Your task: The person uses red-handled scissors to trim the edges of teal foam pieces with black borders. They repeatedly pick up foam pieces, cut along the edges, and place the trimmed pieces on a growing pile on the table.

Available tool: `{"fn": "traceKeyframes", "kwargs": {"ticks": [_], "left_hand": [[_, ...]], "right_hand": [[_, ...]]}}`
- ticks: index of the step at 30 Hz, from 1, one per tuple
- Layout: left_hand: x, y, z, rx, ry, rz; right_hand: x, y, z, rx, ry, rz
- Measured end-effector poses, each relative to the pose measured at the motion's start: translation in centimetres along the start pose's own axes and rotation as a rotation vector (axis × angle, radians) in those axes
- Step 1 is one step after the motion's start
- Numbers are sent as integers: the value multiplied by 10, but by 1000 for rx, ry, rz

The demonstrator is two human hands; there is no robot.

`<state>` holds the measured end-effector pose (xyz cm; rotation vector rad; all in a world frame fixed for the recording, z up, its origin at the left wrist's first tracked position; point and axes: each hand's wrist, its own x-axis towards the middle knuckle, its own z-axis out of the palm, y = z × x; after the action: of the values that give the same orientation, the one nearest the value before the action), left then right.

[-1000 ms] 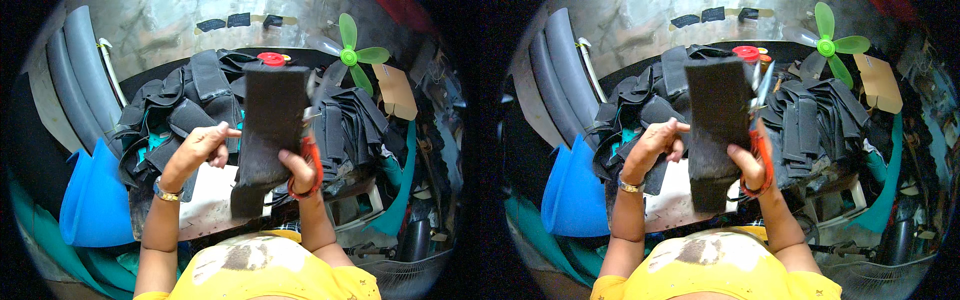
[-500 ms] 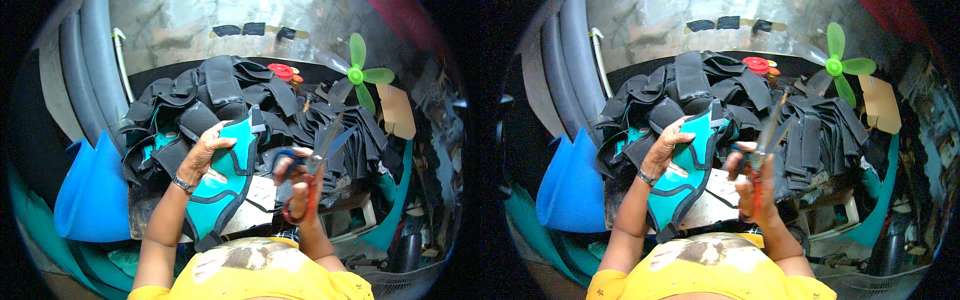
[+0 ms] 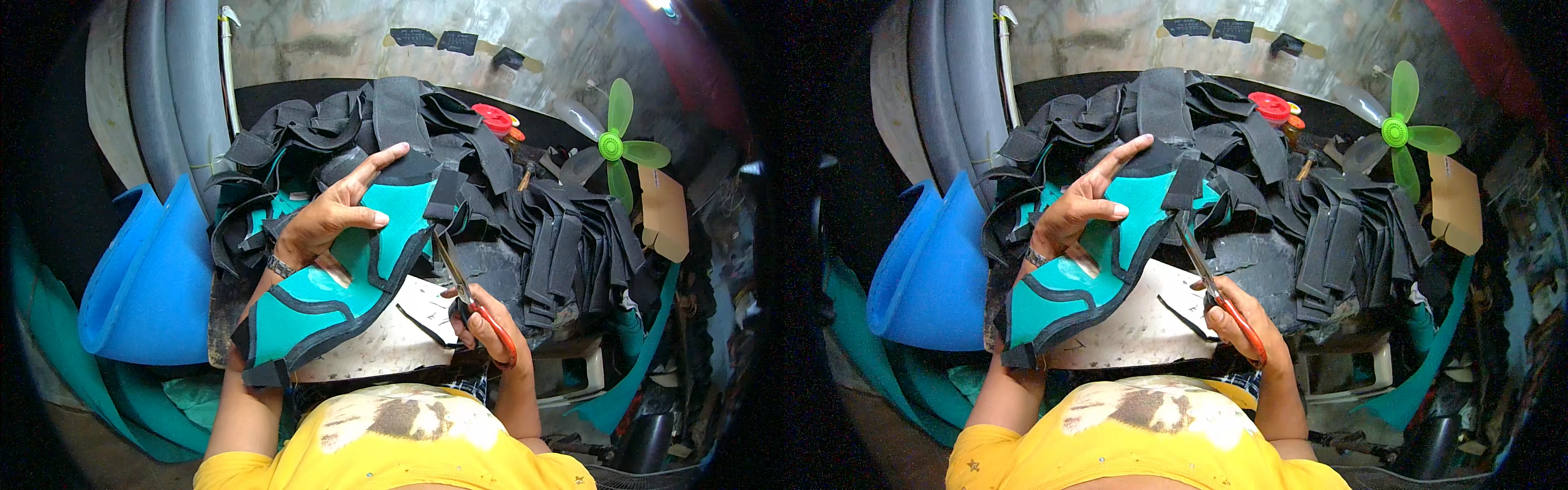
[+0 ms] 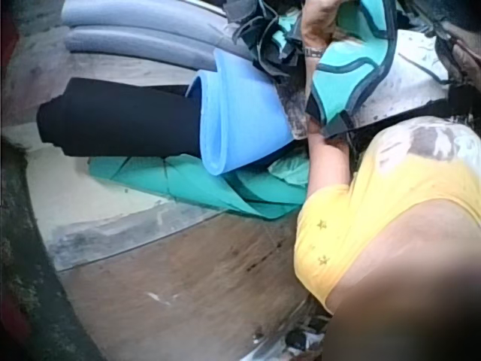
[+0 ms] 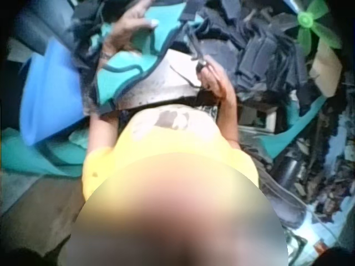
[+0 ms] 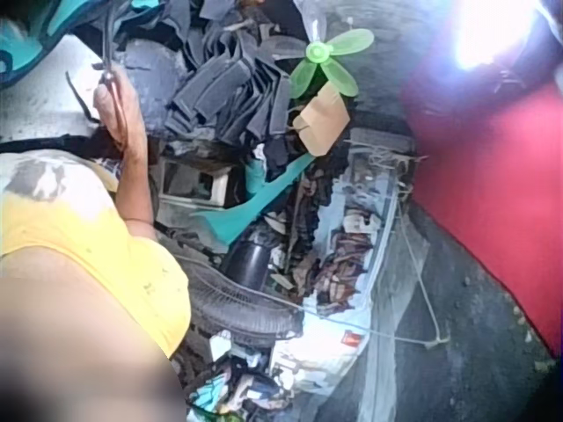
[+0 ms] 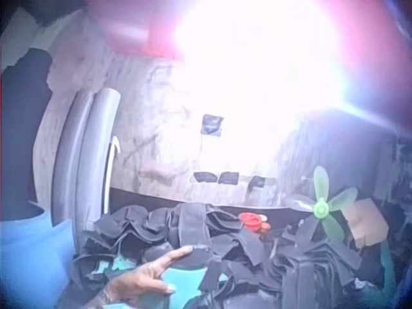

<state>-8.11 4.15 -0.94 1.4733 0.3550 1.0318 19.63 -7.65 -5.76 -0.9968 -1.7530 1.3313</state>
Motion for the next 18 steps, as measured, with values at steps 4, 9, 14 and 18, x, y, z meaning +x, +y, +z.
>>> {"fn": "traceKeyframes", "kwargs": {"ticks": [4, 9, 14, 18], "left_hand": [[-5, 3, 2, -94, 2, -61], [-6, 4, -1, -159, -94, -218], [-4, 3, 0, -138, -86, -224], [-5, 5, 0, -78, -99, -220]], "right_hand": [[4, -8, 4, 78, 18, -36], [0, -14, 6, 136, 15, 18], [-5, -18, 2, 136, -1, 38], [-8, -21, -1, 149, 0, 70]]}}
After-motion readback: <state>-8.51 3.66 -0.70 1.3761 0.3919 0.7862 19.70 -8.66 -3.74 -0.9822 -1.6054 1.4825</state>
